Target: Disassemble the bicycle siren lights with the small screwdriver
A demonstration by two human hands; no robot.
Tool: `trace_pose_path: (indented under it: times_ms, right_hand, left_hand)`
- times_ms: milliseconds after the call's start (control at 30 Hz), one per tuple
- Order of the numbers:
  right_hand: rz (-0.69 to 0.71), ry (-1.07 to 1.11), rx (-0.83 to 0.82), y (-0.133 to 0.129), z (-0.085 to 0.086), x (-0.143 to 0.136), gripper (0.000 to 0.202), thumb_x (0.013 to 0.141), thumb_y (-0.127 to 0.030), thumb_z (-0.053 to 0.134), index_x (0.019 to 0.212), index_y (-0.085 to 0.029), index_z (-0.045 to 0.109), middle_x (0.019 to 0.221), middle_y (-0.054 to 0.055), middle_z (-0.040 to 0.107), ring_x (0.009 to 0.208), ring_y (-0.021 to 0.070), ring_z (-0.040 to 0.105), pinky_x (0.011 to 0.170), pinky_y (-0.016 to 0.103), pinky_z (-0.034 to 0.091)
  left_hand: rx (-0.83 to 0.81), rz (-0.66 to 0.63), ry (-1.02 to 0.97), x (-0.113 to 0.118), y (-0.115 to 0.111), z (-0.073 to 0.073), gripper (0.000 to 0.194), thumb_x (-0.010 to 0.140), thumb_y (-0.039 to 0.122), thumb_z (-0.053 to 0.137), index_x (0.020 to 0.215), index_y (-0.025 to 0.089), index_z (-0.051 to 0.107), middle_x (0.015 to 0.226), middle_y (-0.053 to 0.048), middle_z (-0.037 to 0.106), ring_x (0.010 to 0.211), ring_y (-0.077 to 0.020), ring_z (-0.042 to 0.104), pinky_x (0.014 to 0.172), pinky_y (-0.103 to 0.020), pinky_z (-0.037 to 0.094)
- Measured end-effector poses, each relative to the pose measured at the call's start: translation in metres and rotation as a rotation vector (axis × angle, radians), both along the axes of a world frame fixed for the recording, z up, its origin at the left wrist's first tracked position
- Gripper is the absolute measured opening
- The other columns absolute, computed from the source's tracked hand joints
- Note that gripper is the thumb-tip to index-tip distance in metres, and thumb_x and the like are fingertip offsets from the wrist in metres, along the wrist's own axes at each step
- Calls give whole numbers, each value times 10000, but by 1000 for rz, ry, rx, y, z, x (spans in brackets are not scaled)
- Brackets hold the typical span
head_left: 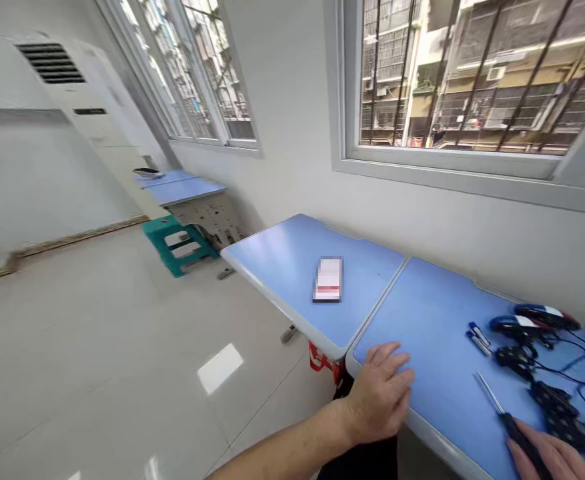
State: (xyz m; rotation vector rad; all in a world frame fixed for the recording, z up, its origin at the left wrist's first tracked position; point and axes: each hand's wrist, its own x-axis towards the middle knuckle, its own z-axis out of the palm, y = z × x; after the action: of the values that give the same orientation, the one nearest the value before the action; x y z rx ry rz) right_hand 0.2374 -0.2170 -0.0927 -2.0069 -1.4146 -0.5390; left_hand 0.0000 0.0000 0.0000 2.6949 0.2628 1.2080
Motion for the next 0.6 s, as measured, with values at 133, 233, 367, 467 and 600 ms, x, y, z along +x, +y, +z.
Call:
trace_pose_path:
  times_ms: [133,233,367,467,600]
  right_hand:
    - [-74,14,-207,0,17,-7,404,862,-495,444,1129,-238,607,924,91,651,824,244,634,676,331,523]
    - [-152,66,-253,1,34,-24,374,896,-439,401,1157,-226,562,964,85,632,843,231,625,678,336,526]
    - [-145,231,-132,2,62,-49,289,926,-379,354,1025,-213,569,916,77,640,823,202,638,687,304,537]
    - [-186,385,2,-4,77,-59,310,940,-388,326,988,-215,578,871,65,662,775,175,663,638,241,547]
    - [-276,569,39,-19,77,-62,292,920,-430,385,968,-212,574,838,49,686,700,159,666,605,208,545]
  left_hand:
    - [-19,-160,159,24,-21,-15,295,774,169,489,1064,180,545,1169,-113,589,1187,-299,480,939,-468,432]
    - [-50,-179,229,43,-16,-18,353,775,178,496,1123,206,545,1271,-124,525,1246,-317,426,978,-510,398]
    - [-138,-89,265,75,8,-9,390,787,183,505,1176,206,522,1290,-123,508,1247,-303,417,1011,-511,381]
    - [-157,-47,356,98,21,6,384,789,144,501,1172,161,520,1261,-145,517,1179,-279,464,992,-464,412]
    - [-43,-99,534,127,24,28,243,811,88,471,999,175,599,1248,-128,526,1169,-275,460,942,-424,441]
